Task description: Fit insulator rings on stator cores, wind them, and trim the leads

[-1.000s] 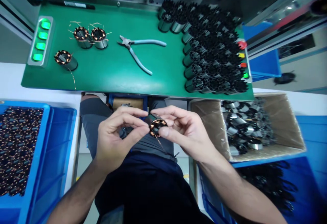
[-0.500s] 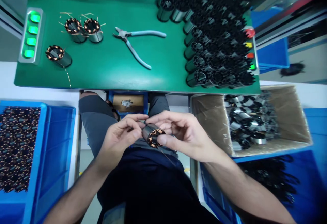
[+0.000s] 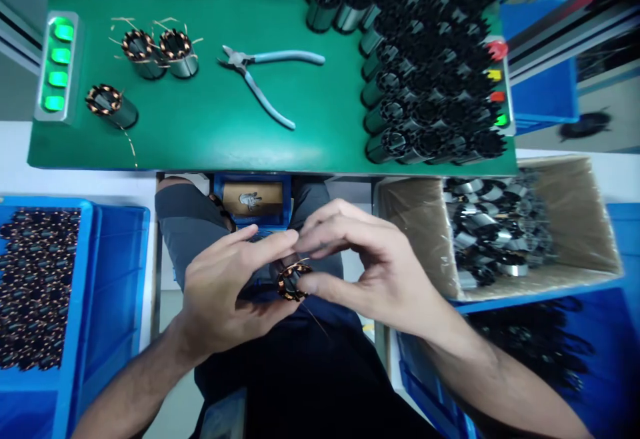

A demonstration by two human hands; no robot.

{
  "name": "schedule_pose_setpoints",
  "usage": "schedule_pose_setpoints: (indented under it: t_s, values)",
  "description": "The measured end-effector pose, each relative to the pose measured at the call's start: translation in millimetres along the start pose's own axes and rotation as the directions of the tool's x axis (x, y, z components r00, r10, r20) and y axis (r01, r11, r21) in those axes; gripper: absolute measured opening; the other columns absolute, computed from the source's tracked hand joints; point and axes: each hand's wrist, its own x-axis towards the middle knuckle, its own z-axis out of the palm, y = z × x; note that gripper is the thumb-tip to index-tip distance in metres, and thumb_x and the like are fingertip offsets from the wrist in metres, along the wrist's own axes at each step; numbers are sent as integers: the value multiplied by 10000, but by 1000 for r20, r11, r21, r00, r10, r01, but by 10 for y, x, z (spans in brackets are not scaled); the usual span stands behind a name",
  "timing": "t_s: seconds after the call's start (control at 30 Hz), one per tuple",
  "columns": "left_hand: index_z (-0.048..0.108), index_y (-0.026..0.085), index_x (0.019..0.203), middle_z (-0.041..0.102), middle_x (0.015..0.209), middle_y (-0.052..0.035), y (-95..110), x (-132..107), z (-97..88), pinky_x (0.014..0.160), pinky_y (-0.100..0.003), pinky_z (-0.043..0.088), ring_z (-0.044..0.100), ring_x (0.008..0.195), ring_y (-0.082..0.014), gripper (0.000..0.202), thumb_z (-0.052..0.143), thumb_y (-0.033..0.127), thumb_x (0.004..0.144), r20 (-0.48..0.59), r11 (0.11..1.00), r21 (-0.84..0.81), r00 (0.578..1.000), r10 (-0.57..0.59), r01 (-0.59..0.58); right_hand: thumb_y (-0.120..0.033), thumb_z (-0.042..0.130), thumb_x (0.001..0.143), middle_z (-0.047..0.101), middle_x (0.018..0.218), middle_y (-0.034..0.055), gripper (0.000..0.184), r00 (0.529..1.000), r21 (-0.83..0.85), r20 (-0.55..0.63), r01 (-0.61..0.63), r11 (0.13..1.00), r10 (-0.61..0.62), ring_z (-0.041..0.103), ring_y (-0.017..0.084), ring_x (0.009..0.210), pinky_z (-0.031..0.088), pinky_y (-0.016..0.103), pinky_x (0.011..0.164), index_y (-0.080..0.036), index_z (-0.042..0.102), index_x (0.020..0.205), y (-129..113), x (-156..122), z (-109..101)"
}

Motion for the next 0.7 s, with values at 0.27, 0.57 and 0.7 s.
schedule_pose_setpoints:
  t_s: [0.27, 0.57, 0.7]
  values:
    - [761, 335, 1111, 888, 964, 93, 100, 85, -7, 1183, -494, 653, 824, 802, -170, 397, 1056, 360, 847, -259, 986, 48, 956, -142, 159, -439, 900, 1049, 772, 902, 26, 190, 906, 150, -422, 28, 988, 39, 743, 191, 815, 691, 346, 778, -283, 842, 958, 160, -151, 57]
    - [721, 280, 1220, 844, 1062, 2, 85, 105, 47, 953, -372, 657, 795, 944, -208, 324, 946, 335, 994, -178, 989, 57, 976, -125, 137, -189, 932, 986, 851, 890, 31, 140, 935, -112, -255, 223, 968, -245, 774, 229, 810, 689, 440, 875, -307, 905, 1056, 177, -172, 202]
    - [620, 228, 1308, 745, 1127, -73, 76, 74, 141, 871, -364, 620, 720, 1024, -233, 265, 750, 294, 1086, -138, 994, 17, 985, -101, 105, -252, 937, 993, 834, 873, 27, 61, 939, 82, -342, 61, 995, -30, 768, 197, 808, 660, 341, 766, -307, 917, 976, 185, -160, 285]
